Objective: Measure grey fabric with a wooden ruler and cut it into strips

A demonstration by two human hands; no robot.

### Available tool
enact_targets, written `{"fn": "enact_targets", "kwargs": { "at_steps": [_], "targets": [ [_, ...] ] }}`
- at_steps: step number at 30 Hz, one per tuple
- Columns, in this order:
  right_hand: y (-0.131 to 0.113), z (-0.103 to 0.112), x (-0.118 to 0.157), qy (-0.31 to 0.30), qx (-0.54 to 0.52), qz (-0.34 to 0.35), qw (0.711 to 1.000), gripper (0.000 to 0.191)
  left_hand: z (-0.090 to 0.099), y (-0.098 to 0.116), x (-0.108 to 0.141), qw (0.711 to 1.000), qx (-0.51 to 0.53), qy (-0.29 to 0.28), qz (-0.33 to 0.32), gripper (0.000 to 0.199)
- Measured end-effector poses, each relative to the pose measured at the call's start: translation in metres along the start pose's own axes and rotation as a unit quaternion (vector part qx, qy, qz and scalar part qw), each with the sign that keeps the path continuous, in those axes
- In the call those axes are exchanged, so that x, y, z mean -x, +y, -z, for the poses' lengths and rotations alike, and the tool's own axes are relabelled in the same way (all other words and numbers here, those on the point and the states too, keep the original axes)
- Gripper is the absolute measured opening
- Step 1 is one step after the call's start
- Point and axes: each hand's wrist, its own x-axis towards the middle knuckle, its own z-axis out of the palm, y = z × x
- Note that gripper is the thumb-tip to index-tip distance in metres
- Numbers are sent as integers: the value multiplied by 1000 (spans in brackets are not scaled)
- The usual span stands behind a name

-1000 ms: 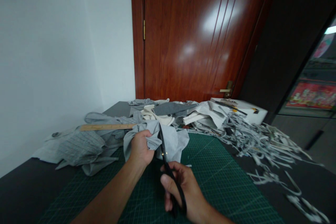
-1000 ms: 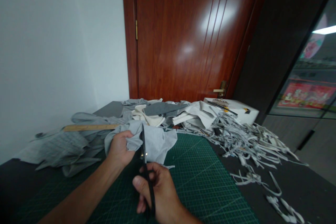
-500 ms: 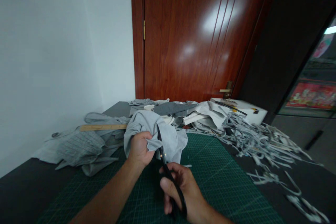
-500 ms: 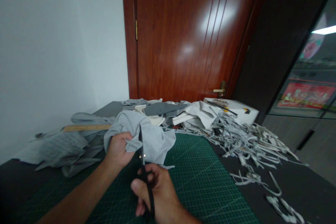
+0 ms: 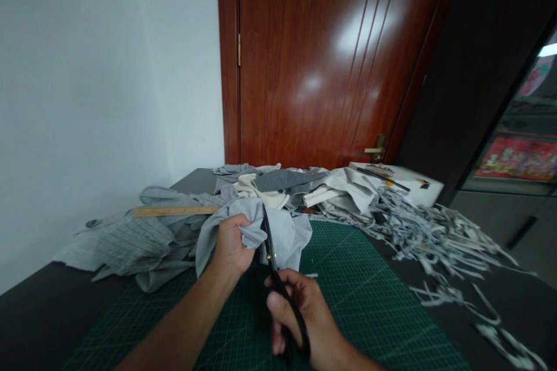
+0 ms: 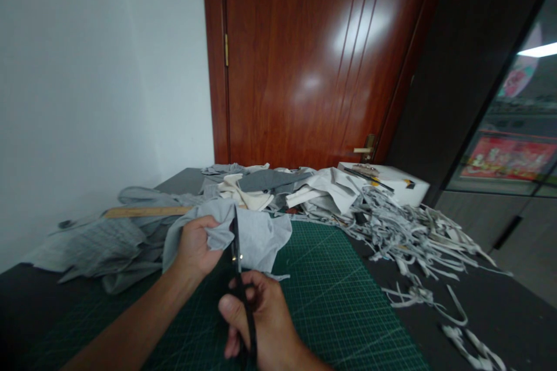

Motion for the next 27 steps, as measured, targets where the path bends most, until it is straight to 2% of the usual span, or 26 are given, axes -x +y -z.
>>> {"fn": "enact_targets", "kwargs": {
  "at_steps": [10,21,27],
  "targets": [
    [-3,-1,0,-5,-5,-1,1000,75,1,2,2,1000,-1,-29,5,54],
    [-3,1,1,-34,-38,49,997,64,1,0,3,998,9,-37,-49,56],
    [-3,1,1,-52,-61,43,996,63,1,0,5,998,11,-45,-46,55]
  ]
}}
